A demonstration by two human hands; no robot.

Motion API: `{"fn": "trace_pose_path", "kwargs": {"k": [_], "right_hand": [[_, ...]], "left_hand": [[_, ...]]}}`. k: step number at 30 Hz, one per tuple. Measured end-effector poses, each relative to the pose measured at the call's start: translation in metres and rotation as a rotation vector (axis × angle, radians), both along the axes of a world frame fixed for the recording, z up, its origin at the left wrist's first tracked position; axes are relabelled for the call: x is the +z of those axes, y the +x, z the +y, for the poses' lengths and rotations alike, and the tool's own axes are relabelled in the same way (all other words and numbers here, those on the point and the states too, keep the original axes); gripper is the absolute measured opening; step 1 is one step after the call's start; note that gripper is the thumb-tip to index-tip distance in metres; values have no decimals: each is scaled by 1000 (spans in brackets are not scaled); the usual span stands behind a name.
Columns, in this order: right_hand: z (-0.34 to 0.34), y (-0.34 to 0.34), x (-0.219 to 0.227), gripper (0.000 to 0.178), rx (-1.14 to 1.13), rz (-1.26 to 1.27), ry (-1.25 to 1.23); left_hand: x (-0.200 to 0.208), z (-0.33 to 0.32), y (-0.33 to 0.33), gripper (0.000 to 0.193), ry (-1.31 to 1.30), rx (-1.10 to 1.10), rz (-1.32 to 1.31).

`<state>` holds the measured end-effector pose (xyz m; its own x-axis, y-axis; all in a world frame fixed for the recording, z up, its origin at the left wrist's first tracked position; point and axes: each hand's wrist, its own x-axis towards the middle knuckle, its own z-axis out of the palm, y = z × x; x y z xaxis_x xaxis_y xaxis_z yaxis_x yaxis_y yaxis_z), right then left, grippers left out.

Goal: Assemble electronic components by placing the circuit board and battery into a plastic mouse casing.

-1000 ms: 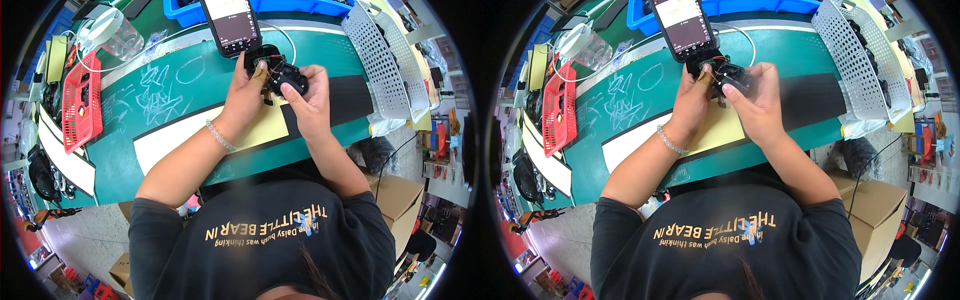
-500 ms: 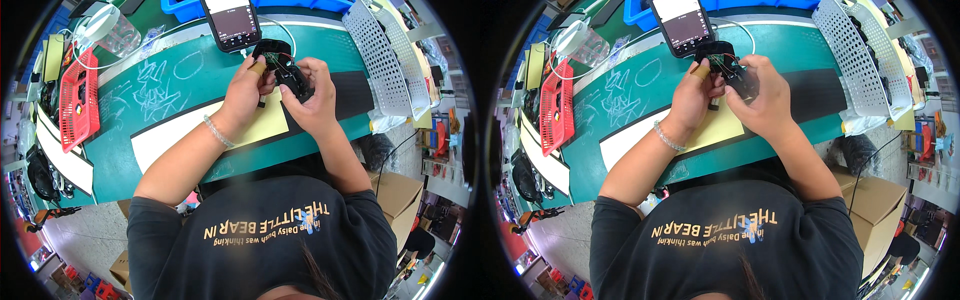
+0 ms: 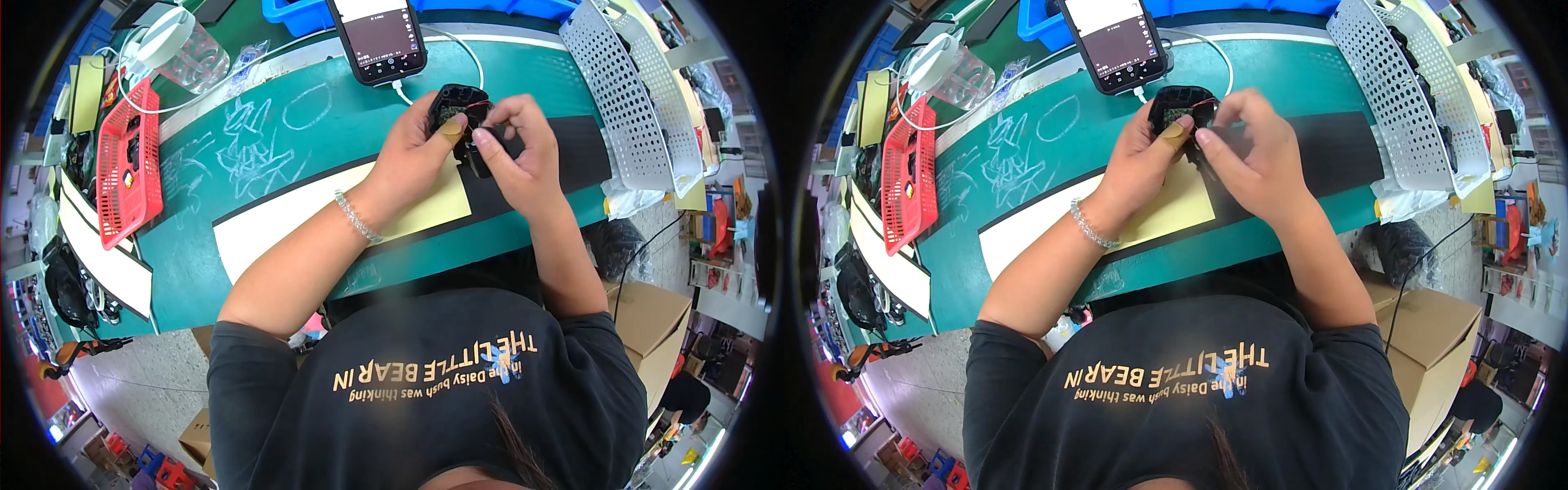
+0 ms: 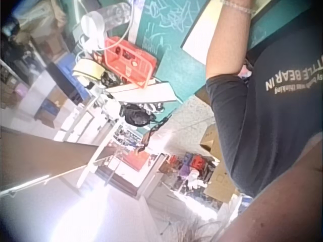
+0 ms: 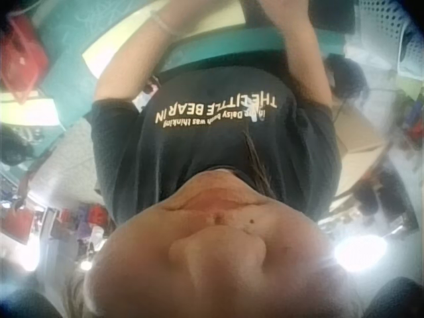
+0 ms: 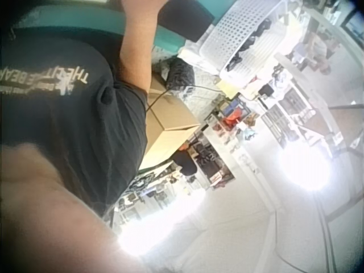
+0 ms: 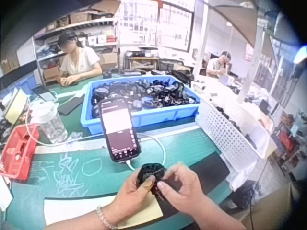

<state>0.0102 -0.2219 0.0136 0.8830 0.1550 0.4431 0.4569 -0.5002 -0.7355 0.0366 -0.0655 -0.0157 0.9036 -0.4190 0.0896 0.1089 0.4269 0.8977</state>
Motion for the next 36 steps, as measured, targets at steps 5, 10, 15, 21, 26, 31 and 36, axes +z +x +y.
{"fn": "trace_pose_path", "kwargs": {"k": [5, 10, 15, 21, 26, 31, 36], "right_hand": [[12, 5, -7, 21, 15, 165, 493], [8, 7, -10, 14, 70, 286, 479], [11, -1, -8, 10, 78, 263, 448], [5, 1, -6, 11, 1, 115, 540], [-12, 9, -3, 12, 89, 141, 386], [-19, 17, 4, 13, 190, 269, 486], [-27, 25, 8, 15, 250, 387, 491]], "left_hand": [[1, -1, 2, 18, 39, 72, 5], [-4, 0, 0, 14, 56, 44, -56], [-1, 3, -4, 12, 201, -5, -101], [0, 0, -5, 12, 89, 23, -60], [5, 4, 0, 21, 73, 20, 46], [8, 7, 3, 24, 50, -54, 107], [12, 8, 4, 24, -6, -86, 198]]}}
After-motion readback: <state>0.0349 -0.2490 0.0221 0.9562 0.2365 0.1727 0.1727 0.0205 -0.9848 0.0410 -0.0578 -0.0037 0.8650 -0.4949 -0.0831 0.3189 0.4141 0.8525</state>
